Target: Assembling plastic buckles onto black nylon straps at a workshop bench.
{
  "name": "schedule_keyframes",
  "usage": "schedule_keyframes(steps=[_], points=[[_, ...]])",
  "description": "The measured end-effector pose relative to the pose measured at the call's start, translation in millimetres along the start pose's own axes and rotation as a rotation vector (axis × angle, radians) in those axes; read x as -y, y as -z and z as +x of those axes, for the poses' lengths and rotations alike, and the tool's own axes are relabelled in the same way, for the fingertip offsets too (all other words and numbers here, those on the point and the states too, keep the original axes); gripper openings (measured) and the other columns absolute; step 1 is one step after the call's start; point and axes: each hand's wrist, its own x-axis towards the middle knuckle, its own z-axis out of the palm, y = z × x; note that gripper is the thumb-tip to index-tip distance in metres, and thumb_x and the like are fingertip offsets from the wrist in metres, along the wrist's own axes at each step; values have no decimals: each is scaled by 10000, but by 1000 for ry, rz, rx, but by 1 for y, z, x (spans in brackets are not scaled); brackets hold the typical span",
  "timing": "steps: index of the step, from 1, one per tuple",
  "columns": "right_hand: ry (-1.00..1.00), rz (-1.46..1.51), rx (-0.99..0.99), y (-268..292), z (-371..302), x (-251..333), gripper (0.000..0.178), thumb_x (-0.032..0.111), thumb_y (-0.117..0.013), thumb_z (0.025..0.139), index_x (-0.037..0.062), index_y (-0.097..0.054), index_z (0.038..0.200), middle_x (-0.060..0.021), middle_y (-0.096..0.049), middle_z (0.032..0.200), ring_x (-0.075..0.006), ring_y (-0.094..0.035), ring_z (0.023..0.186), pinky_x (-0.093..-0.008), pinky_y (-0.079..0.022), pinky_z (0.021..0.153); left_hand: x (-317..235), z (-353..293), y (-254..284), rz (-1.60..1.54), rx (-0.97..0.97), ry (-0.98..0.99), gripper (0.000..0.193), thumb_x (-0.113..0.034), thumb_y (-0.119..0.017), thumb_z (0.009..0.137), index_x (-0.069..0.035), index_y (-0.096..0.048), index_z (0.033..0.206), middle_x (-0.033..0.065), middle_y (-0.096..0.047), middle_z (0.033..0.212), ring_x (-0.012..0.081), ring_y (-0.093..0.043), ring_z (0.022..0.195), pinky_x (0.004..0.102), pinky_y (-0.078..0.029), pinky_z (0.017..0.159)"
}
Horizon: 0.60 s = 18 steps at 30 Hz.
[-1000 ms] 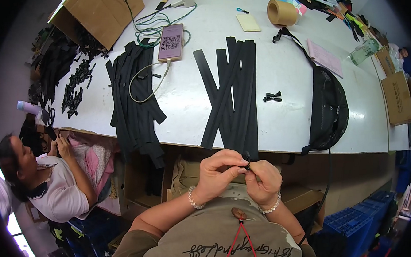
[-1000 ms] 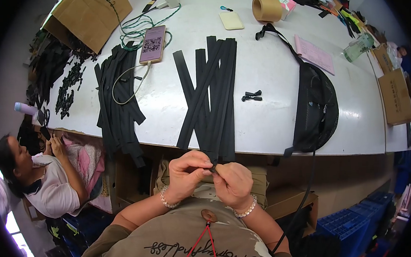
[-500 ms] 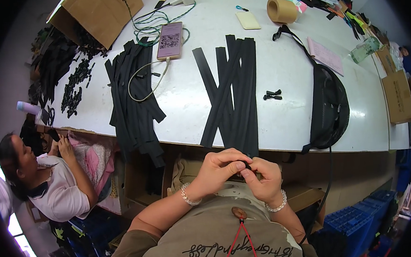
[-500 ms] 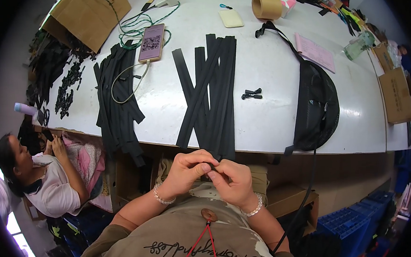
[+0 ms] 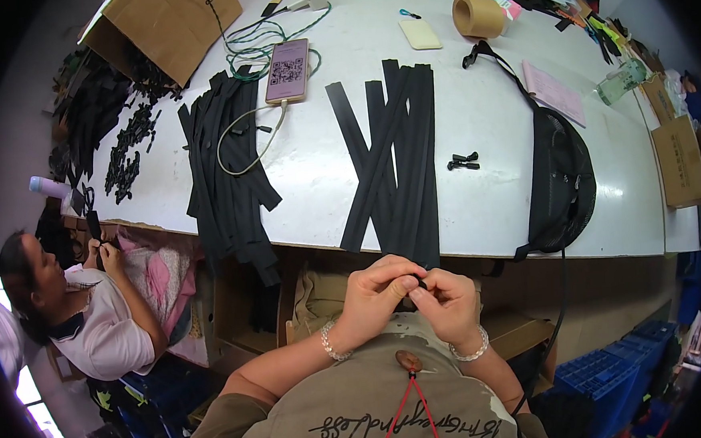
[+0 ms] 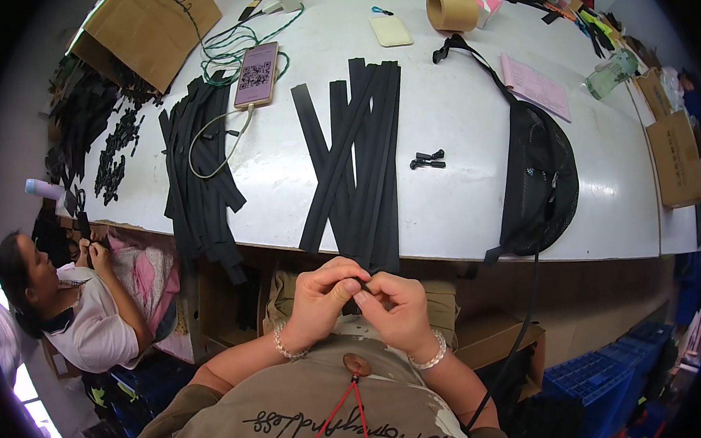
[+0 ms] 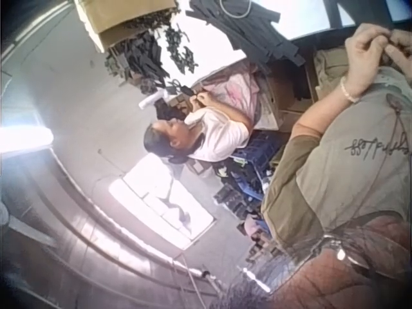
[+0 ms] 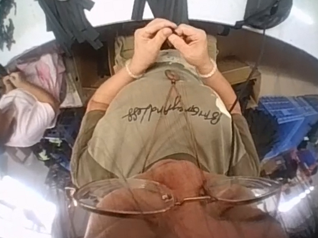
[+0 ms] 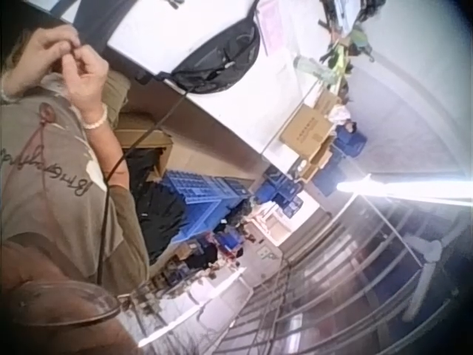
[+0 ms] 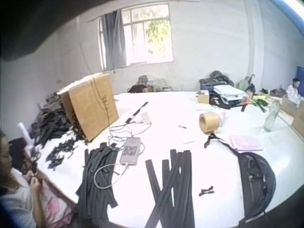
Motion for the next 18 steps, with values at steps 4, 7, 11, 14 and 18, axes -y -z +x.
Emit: schedule_keyframes(steps=[4, 7, 11, 14, 18], points=[[-174, 366, -57, -2, -4, -10, 135, 26, -642, 812, -5, -560, 709, -21, -530, 607, -45, -453, 532, -205, -347, 470, -5, 8, 2, -47, 70, 60, 150, -28, -599, 857, 16, -657, 988, 67, -624, 930, 100, -559, 833, 227, -471, 729], [-29, 182, -128, 0, -2, -11, 103, 35, -652, 811, -12, -588, 746, -31, -549, 626, -59, -477, 546, -207, -361, 483, -8, 13, 4, -147, 129, 142, 196, -20, -612, 846, 8, -652, 1036, 63, -639, 943, 90, -571, 848, 221, -482, 753], [89, 82, -162, 7, -1, -11, 82, 42, -664, 801, -10, -608, 772, -41, -569, 646, -92, -498, 538, -229, -376, 480, -17, 15, 3, -185, 81, 286, 203, 7, -617, 831, 17, -644, 1032, 70, -643, 933, 110, -602, 841, 231, -499, 780], [203, -47, -196, 9, 3, -9, 87, 43, -685, 775, -2, -611, 772, -54, -557, 635, -133, -510, 529, -245, -381, 474, -15, 14, 5, -178, 91, 239, 209, 23, -631, 817, 5, -644, 1024, 68, -647, 938, 104, -602, 851, 235, -501, 782], [301, -182, -218, 11, 3, -10, 101, 46, -701, 749, 3, -619, 789, -69, -545, 632, -177, -519, 527, -267, -389, 470, -15, 12, 5, -228, 85, 208, 170, 44, -643, 798, 11, -653, 964, 79, -646, 927, 114, -603, 849, 239, -499, 778]])
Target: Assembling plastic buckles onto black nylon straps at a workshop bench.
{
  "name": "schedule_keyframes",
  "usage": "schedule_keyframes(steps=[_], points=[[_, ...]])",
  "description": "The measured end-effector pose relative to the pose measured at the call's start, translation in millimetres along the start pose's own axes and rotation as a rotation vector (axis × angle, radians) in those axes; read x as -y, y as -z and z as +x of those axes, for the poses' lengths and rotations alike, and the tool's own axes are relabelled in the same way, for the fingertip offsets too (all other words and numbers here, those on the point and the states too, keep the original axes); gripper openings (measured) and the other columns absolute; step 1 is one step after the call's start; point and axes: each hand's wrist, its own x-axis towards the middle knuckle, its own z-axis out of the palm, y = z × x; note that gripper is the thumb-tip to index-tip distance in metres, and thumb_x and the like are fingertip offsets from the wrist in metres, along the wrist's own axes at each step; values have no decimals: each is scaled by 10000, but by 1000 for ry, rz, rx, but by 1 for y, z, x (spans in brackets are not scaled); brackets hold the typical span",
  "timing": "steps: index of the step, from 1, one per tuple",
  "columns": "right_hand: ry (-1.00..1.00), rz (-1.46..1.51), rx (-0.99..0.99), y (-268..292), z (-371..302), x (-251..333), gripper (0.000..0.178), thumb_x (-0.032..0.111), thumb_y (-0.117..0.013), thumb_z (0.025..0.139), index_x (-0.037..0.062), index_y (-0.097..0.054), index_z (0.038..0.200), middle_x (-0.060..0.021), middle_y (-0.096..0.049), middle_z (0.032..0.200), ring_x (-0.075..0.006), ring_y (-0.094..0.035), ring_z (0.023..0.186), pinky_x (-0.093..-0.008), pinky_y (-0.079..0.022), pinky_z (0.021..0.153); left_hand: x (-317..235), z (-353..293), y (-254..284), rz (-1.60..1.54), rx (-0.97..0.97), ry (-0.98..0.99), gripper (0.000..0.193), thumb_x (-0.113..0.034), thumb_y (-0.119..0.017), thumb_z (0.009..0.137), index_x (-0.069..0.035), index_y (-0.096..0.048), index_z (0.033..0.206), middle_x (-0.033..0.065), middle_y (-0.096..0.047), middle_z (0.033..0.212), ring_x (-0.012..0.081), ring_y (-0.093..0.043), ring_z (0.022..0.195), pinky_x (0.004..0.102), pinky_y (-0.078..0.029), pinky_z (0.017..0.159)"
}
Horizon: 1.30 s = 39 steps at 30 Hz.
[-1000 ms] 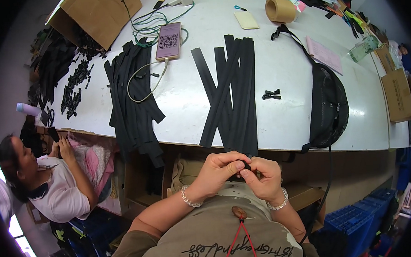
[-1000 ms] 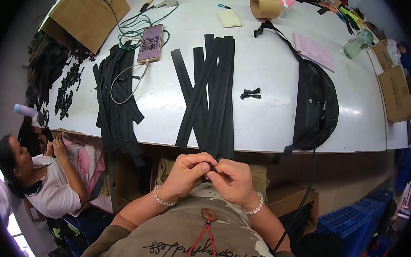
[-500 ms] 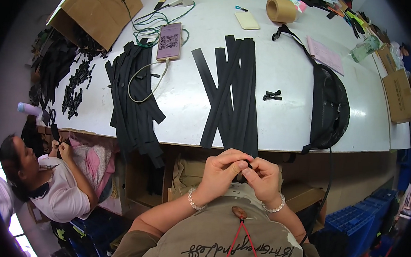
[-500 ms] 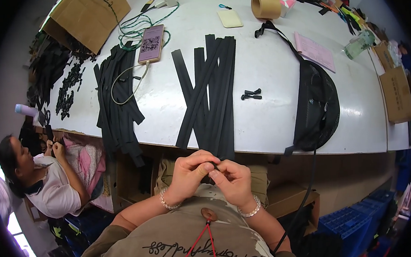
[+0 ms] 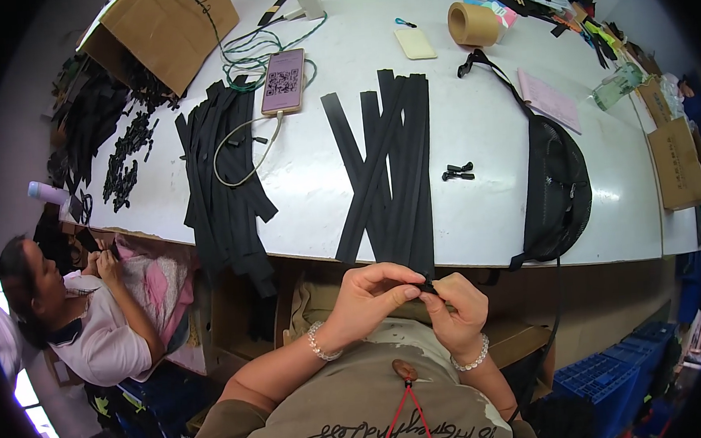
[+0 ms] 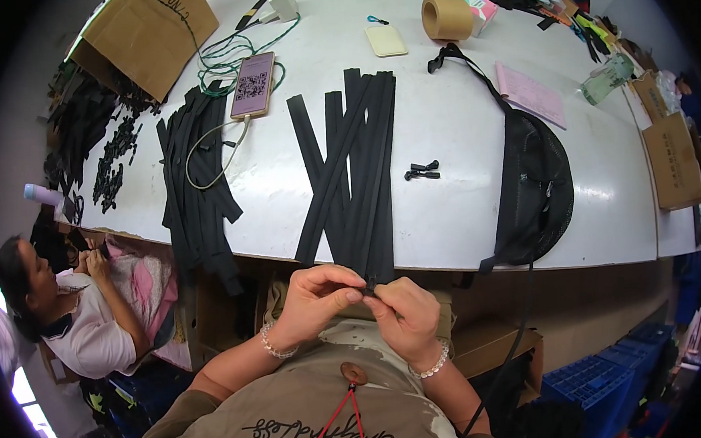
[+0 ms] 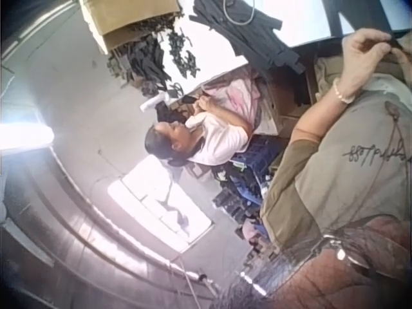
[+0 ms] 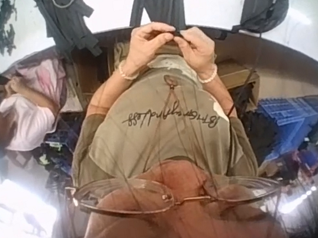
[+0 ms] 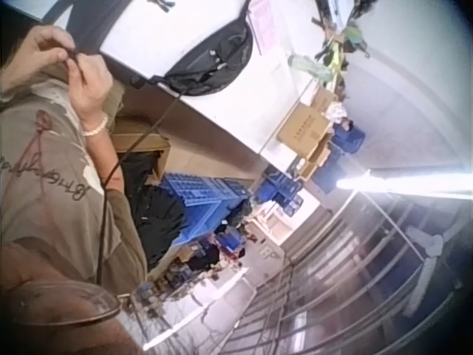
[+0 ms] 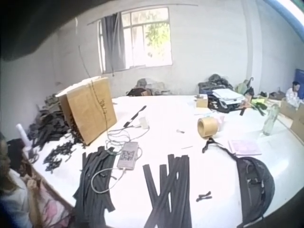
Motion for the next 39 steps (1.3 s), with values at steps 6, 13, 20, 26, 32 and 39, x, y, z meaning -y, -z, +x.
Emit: schedule_keyframes(steps=[6, 13, 20, 26, 32, 39], points=[[140, -99, -13, 3, 2, 0, 100, 57, -691, 763, -1, -642, 829, -76, -570, 656, -180, -532, 546, -265, -420, 504, 9, 2, 5, 39, 62, -184, 98, 51, -633, 804, 19, -653, 894, 101, -641, 890, 152, -600, 831, 254, -495, 748], [95, -73, -91, 4, 1, 4, 137, 51, -713, 733, -2, -639, 835, -78, -576, 703, -172, -538, 543, -272, -423, 478, 11, 0, 6, 83, 112, -185, 150, 79, -594, 812, 16, -643, 939, 89, -627, 967, 124, -593, 890, 242, -494, 782], [13, -16, -73, 10, 7, 10, 165, -17, -700, 719, -11, -653, 877, -107, -630, 781, -172, -602, 643, -253, -467, 543, 8, -3, -1, 80, 17, -47, 110, 29, -633, 823, 20, -633, 933, 60, -640, 910, 81, -597, 798, 209, -496, 717], [-46, 56, -27, 5, 4, 5, 102, -47, -651, 748, -28, -641, 848, -105, -629, 768, -169, -592, 659, -245, -458, 577, 10, -6, 1, 8, 21, 40, 77, 10, -634, 835, 11, -613, 909, 33, -633, 876, 50, -581, 791, 193, -486, 687], [-153, 139, -23, 3, -2, 1, 79, -45, -640, 765, -33, -635, 843, -103, -621, 770, -152, -575, 650, -241, -447, 569, 11, -5, -4, -1, -20, 62, 66, 5, -621, 846, 11, -604, 910, 32, -624, 863, 52, -579, 790, 187, -482, 685], [-463, 437, -18, 2, -8, 0, 173, -36, -617, 810, -42, -636, 982, -54, -621, 788, -78, -558, 649, -192, -447, 558, 21, 2, -1, -151, -47, 164, 87, -48, -612, 867, -5, -585, 937, 23, -612, 854, 61, -561, 765, 197, -473, 692]])
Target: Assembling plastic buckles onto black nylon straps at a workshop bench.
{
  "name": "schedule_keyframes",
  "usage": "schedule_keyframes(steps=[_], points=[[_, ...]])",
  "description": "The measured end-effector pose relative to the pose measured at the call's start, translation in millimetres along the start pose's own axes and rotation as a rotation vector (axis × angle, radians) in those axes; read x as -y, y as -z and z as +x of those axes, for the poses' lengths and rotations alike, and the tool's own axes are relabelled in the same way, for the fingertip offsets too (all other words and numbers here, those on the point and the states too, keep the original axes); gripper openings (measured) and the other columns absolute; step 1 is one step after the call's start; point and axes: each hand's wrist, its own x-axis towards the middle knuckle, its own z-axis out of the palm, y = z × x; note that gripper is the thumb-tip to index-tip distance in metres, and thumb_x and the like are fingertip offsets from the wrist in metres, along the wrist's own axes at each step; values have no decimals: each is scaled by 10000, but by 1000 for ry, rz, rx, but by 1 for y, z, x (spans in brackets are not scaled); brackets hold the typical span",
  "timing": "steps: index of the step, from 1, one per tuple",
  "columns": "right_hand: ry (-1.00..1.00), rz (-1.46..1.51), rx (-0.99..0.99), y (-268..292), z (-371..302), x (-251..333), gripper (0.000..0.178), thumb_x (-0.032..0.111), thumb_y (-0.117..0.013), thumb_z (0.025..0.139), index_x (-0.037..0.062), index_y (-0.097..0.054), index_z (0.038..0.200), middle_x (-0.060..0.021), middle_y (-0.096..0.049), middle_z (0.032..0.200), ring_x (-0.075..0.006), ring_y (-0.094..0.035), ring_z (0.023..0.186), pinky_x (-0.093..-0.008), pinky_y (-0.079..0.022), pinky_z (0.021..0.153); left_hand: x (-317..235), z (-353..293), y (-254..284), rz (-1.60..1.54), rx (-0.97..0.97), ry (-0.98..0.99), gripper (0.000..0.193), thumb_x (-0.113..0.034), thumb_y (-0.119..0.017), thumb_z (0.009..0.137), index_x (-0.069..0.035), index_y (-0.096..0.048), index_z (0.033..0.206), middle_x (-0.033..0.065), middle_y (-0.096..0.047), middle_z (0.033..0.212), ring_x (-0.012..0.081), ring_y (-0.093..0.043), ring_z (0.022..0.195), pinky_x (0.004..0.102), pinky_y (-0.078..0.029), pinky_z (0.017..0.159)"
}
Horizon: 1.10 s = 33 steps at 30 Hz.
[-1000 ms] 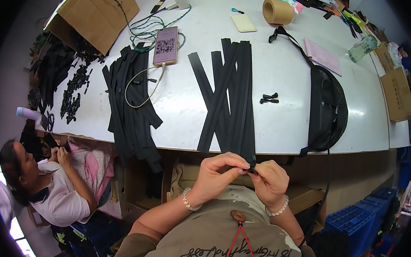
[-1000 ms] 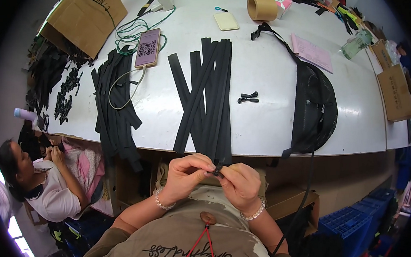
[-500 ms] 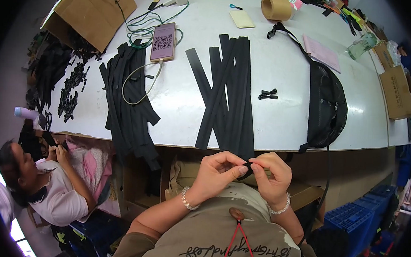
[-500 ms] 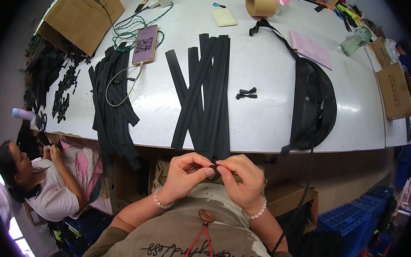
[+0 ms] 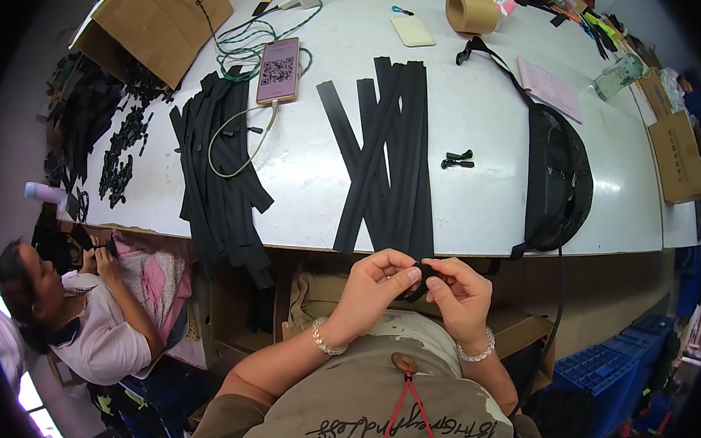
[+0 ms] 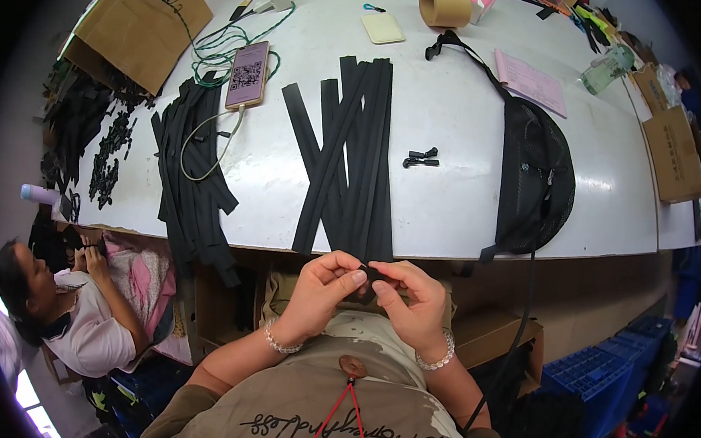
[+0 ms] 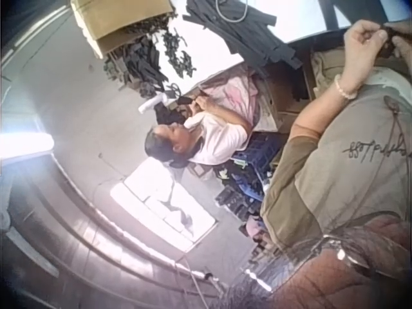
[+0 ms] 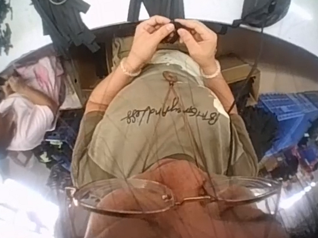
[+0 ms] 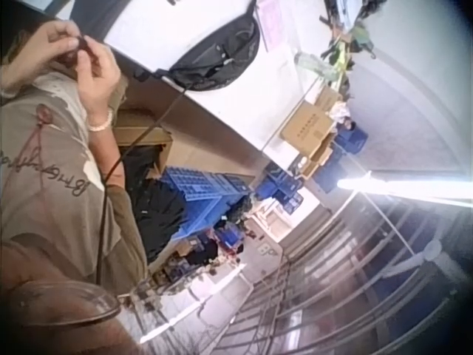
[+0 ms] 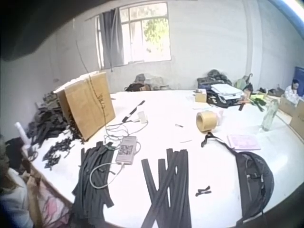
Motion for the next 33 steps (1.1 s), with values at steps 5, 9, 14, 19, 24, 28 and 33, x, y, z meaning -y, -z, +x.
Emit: schedule_keyframes(steps=[5, 9, 14, 19, 24, 28, 33], points=[[-121, 83, -39, 6, -6, -9, 189, -47, -606, 817, -54, -615, 1006, -33, -603, 778, -55, -543, 611, -168, -439, 533, 7, 0, -5, -91, -25, 138, 110, -75, -600, 882, -14, -575, 970, 8, -602, 883, 55, -539, 805, 200, -456, 731], [-252, 188, -110, 18, -17, -25, 96, -52, -605, 812, -45, -601, 908, -34, -588, 731, -66, -540, 566, -184, -442, 510, 28, 1, -7, -118, -7, 182, 115, -91, -598, 886, -25, -579, 978, 1, -599, 895, 50, -535, 826, 190, -447, 751], [-325, 194, -127, 39, -22, -42, 58, -21, -634, 816, -25, -608, 867, -22, -598, 712, -54, -531, 556, -175, -430, 506, 53, 5, -6, -88, -5, 430, 146, -191, -590, 906, -63, -583, 977, -23, -577, 912, 55, -506, 876, 217, -410, 787], [-387, 274, -179, 51, -16, -67, 65, 27, -623, 845, -25, -617, 884, -26, -595, 689, -72, -538, 549, -196, -442, 507, 76, 21, -13, -152, -92, 442, 159, -213, -591, 903, -75, -576, 981, -25, -573, 908, 57, -493, 865, 233, -387, 799], [-389, 278, -147, 57, -8, -75, 72, 50, -622, 853, -17, -617, 879, -24, -590, 690, -76, -539, 554, -202, -449, 508, 85, 27, -18, -271, -153, 356, 153, -211, -598, 896, -84, -566, 975, -23, -570, 888, 62, -493, 851, 230, -378, 784], [-385, 261, -167, 55, -4, -76, 76, 63, -626, 854, -13, -615, 857, -21, -585, 694, -73, -533, 555, -201, -451, 507, 84, 28, -20, -270, -216, 349, 135, -209, -617, 884, -94, -579, 944, -21, -578, 868, 74, -520, 850, 245, -402, 801], [-350, 282, -234, 50, -2, -81, 66, 50, -629, 849, -14, -613, 844, -20, -584, 691, -70, -517, 543, -192, -436, 501, 86, 33, -19, -332, -263, 378, 105, -194, -638, 870, -101, -603, 900, -21, -591, 857, 78, -535, 855, 243, -406, 799]])
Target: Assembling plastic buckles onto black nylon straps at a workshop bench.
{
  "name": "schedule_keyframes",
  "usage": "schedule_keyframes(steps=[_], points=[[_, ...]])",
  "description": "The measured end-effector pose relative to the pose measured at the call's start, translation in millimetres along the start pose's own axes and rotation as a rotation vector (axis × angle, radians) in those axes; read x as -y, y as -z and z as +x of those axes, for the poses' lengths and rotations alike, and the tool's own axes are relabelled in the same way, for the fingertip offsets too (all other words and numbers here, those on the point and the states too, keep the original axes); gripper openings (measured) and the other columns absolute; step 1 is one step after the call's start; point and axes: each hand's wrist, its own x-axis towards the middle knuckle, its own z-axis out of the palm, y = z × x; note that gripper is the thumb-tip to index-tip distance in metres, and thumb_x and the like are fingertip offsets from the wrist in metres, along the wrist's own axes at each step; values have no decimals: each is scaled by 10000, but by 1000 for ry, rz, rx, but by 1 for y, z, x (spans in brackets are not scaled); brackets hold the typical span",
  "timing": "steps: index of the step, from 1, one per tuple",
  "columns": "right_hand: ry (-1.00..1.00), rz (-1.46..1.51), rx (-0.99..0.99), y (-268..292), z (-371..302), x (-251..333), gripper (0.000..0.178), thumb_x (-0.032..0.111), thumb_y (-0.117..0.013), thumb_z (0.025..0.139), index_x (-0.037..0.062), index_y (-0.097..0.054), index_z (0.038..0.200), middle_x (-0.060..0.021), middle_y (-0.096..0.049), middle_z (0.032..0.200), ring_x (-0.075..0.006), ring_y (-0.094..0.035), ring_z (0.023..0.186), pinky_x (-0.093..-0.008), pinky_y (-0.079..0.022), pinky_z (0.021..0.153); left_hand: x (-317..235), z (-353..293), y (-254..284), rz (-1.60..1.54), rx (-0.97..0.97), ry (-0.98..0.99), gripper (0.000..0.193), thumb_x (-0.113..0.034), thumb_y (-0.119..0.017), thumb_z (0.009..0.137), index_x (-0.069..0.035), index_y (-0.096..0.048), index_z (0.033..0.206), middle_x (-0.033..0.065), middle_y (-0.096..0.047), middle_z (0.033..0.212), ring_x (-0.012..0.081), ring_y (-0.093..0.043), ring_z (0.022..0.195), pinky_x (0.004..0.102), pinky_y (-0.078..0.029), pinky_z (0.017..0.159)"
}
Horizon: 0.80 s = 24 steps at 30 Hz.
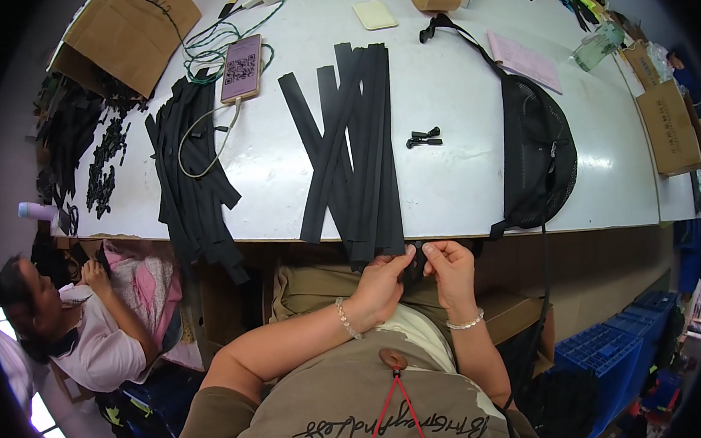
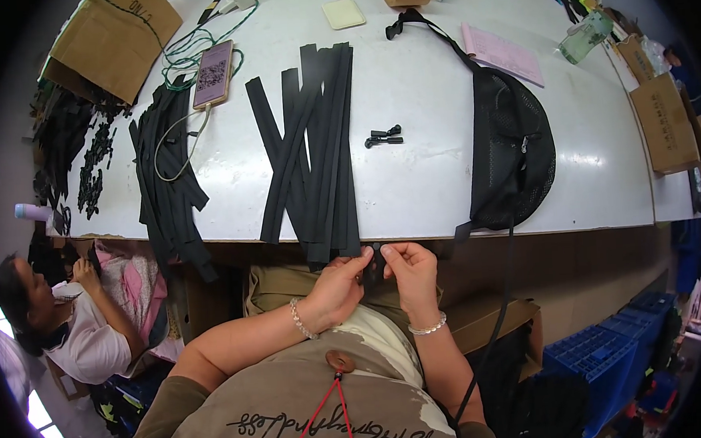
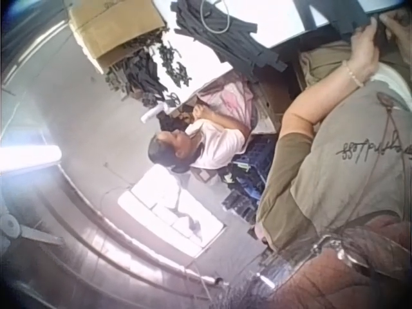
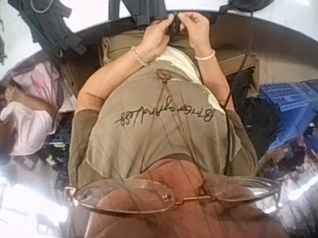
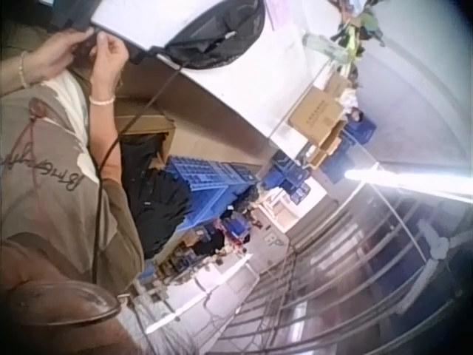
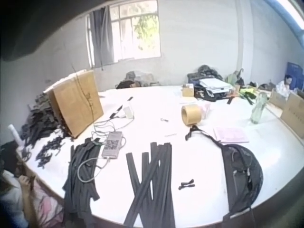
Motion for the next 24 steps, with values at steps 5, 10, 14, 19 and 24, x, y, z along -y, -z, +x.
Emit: schedule_keyframes(steps=[5, 10, 14, 19, 24], points=[[52, 3, -65, -6, -2, -7, 59, 40, -625, 850, -15, -610, 836, -19, -587, 700, -63, -505, 544, -188, -428, 503, -2, -1, -2, -36, 6, -10, 84, -162, -635, 869, -87, -618, 904, -14, -612, 891, 76, -545, 849, 227, -412, 801], [91, 29, -158, -13, -4, -11, 46, 32, -622, 850, -10, -609, 836, -12, -588, 708, -53, -494, 549, -177, -420, 505, 2, 2, -4, -79, 1, -70, 85, -130, -629, 869, -73, -621, 931, 0, -622, 930, 77, -548, 900, 223, -403, 841], [103, 118, -182, -21, -2, -12, 42, 40, -617, 856, 1, -609, 842, -2, -585, 707, -43, -486, 554, -165, -407, 504, 7, 10, 0, -137, -1, -112, 99, -111, -629, 866, -64, -611, 951, 10, -620, 949, 78, -544, 926, 227, -400, 869], [69, 120, -172, -18, -6, -11, 50, 62, -602, 872, 18, -600, 849, 12, -573, 702, -35, -485, 570, -155, -389, 504, 3, 7, -3, -125, 14, -76, 97, -119, -621, 873, -64, -604, 951, 3, -611, 946, 80, -541, 929, 226, -398, 874], [104, 94, -88, -12, -13, 2, 47, 50, -604, 868, 3, -600, 874, -9, -585, 741, -54, -499, 581, -169, -412, 532, -4, -2, -5, -1, 102, -65, 105, -149, -609, 887, -79, -592, 963, -10, -601, 941, 73, -535, 911, 223, -396, 862]])
